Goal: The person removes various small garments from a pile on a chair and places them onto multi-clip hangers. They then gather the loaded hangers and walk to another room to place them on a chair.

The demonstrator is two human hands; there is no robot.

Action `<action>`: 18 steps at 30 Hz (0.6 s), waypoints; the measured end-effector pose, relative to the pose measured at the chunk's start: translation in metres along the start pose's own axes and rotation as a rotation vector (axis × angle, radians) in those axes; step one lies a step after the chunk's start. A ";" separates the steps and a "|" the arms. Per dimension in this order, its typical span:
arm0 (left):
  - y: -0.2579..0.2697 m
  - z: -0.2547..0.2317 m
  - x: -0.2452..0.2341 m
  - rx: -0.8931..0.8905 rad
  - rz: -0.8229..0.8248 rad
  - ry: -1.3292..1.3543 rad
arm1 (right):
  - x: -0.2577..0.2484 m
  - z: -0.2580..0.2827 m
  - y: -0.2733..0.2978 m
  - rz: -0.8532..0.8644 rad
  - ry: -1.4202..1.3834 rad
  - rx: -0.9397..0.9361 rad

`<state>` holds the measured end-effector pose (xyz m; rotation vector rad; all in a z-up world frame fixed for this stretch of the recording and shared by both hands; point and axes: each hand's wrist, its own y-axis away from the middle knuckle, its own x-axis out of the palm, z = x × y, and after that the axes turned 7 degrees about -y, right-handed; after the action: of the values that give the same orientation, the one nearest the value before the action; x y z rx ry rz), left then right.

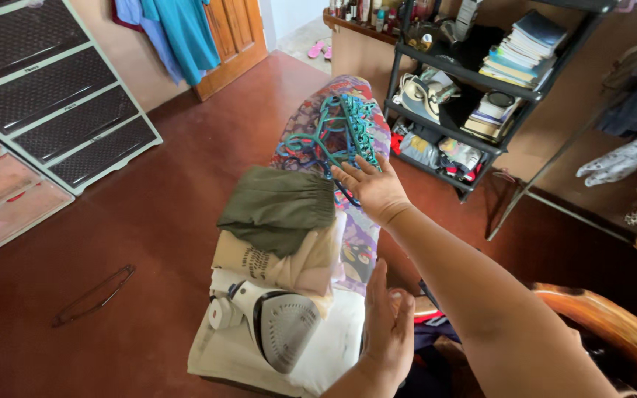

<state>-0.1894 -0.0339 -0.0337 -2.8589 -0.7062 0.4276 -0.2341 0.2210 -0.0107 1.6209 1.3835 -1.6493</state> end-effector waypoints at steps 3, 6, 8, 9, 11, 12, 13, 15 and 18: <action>0.003 0.010 -0.004 -0.075 0.010 0.025 | 0.013 0.003 -0.006 0.079 0.011 0.003; 0.006 0.029 -0.004 -0.038 -0.045 -0.032 | 0.024 0.013 -0.005 0.206 -0.009 0.034; 0.009 0.043 -0.003 0.022 -0.075 -0.113 | 0.028 0.018 -0.004 0.269 -0.012 0.054; 0.011 0.049 -0.001 0.016 -0.070 -0.101 | 0.028 0.021 -0.004 0.287 -0.004 0.058; 0.015 0.058 0.001 0.006 -0.058 -0.079 | 0.023 0.025 -0.002 0.294 -0.009 0.062; 0.015 0.061 0.003 -0.014 -0.055 -0.065 | 0.019 0.025 -0.001 0.285 -0.018 0.062; 0.015 0.064 0.005 -0.035 -0.052 -0.051 | 0.014 0.025 0.001 0.276 -0.026 0.063; 0.016 0.067 0.008 -0.028 -0.072 -0.019 | 0.003 0.027 0.006 0.332 -0.098 0.074; 0.014 0.061 0.008 -0.023 -0.070 0.102 | -0.015 0.029 0.014 0.239 -0.219 0.081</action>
<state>-0.1956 -0.0372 -0.0965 -2.8430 -0.7945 0.2629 -0.2321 0.1857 -0.0067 1.5293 0.9878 -1.6987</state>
